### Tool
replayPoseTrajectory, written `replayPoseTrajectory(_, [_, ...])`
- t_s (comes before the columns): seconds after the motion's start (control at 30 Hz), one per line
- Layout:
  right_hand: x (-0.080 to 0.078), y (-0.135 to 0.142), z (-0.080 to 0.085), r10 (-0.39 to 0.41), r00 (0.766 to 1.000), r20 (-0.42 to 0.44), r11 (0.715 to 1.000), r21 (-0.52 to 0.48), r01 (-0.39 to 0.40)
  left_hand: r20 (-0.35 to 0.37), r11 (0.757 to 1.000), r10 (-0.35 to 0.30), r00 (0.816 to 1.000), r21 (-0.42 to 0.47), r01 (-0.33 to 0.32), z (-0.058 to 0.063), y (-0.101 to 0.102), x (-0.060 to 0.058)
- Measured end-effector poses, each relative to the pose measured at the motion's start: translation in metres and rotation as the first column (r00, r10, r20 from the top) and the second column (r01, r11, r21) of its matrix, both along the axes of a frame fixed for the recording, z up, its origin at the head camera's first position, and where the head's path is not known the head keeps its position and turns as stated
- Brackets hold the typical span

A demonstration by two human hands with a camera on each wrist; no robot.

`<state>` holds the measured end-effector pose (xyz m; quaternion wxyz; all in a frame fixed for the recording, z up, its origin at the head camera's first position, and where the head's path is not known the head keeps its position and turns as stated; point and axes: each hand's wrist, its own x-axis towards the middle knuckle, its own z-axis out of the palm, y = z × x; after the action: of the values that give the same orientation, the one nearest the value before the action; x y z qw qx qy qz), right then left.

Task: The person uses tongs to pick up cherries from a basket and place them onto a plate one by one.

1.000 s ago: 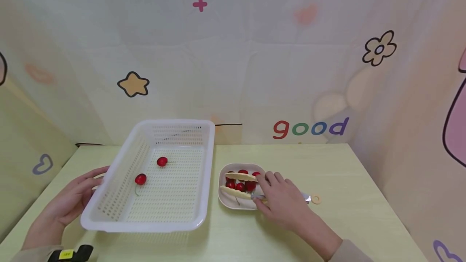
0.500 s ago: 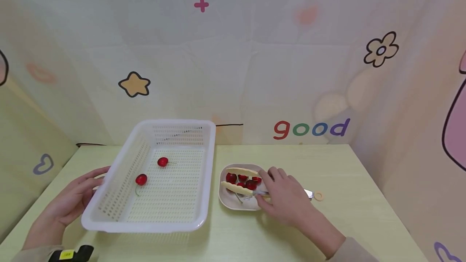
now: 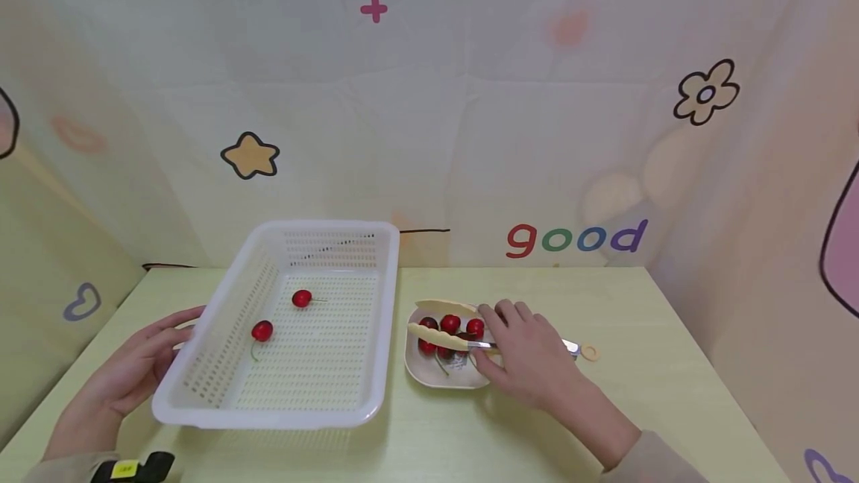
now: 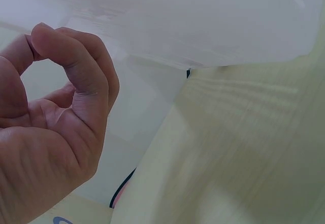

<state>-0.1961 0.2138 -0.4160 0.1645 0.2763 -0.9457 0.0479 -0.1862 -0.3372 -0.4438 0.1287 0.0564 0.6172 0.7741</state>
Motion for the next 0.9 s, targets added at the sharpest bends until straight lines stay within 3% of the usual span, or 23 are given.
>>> replayPoseTrajectory(0.57, [-0.007, -0.003, 0.008, 0.019, 0.998, -0.059, 0.996, 0.087, -0.014, 0.007, 1.000, 0.008, 1.000, -0.008, -0.008, 0.001, 0.001, 0.000])
replayPoseTrajectory(0.9, [-0.015, -0.005, 0.019, 0.040, 0.993, -0.111, 0.998, 0.058, -0.034, 0.002, 0.999, 0.016, 1.000, -0.035, -0.016, 0.000, 0.001, 0.001])
